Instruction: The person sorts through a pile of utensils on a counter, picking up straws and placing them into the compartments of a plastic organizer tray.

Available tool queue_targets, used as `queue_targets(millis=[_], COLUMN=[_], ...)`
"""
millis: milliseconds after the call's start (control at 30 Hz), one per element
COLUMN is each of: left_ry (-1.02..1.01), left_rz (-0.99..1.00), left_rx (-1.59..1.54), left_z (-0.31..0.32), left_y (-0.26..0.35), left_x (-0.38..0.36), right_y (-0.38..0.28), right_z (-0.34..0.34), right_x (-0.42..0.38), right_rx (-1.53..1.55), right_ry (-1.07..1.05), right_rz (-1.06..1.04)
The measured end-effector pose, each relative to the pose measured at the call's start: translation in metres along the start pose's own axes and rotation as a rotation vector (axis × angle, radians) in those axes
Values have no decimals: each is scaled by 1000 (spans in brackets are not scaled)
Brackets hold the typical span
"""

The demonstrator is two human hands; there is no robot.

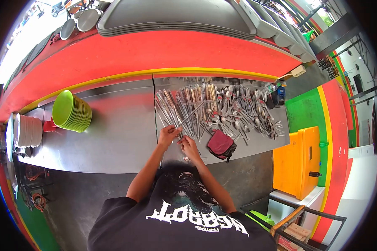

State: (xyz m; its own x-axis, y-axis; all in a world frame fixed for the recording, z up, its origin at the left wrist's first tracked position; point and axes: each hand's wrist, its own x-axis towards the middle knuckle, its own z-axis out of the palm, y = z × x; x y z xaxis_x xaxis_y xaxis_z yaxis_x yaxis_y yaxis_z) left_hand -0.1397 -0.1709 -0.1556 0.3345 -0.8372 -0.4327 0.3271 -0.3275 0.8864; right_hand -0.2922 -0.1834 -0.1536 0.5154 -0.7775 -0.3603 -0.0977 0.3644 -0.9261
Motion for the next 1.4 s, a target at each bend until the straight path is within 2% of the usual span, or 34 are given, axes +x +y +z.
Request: queue_targets(millis=[100, 200, 300, 400, 500, 533, 567, 667, 767, 800, 900, 1000, 1033, 1167, 1267, 1400], left_ry=[-83, -188, -240, -280, -341, -303, -263, -173, -154, -169, -194, -270, -245, -361, -302, -335], left_rz=[48, 100, 167, 133, 1, -10, -24, -25, 32, 44, 113, 148, 229, 221, 384, 355], left_rx=[106, 208, 273, 274, 138, 59, -20, -142, -180, -151, -125, 192, 188, 138, 447, 269], left_z=[7, 14, 22, 30, 44, 47, 50, 52, 64, 69, 90, 96, 103, 109, 108, 121], left_y=[16, 39, 29, 22, 53, 58, 62, 62, 66, 69, 61, 52, 56, 62, 55, 62], left_x=[-8, -19, -19, -17, -32, -30, -28, -14, -14, -19, -35, -45, -52, -53, -42, -42], right_y=[-5, -17, -13, -3, -10, -13, -15, -23, -43, -48, -52, -48, -46, -46, -57, -53], right_z=[-11, -13, -24, -39, -46, -47, -47, -53, -45, -44, -43, -44, -45, -56, -56, -63], right_x=[0, -7, -13, -19, -32, -36, -43, -53, -61, -62, -54, -42, -39, -45, -55, -54], right_rx=[310, 307, 215, 104, 178, 238, 334, 248, 494, 580, 561, 496, 473, 422, 422, 446], right_ry=[-88, 44, 36, 0, -20, -39, -16, 45, 169, 194, 323, 472, 521, 458, 406, 375], right_rz=[44, 38, -37, -105, -50, -27, -20, 54, 52, 66, 42, -21, -61, -40, -54, -82])
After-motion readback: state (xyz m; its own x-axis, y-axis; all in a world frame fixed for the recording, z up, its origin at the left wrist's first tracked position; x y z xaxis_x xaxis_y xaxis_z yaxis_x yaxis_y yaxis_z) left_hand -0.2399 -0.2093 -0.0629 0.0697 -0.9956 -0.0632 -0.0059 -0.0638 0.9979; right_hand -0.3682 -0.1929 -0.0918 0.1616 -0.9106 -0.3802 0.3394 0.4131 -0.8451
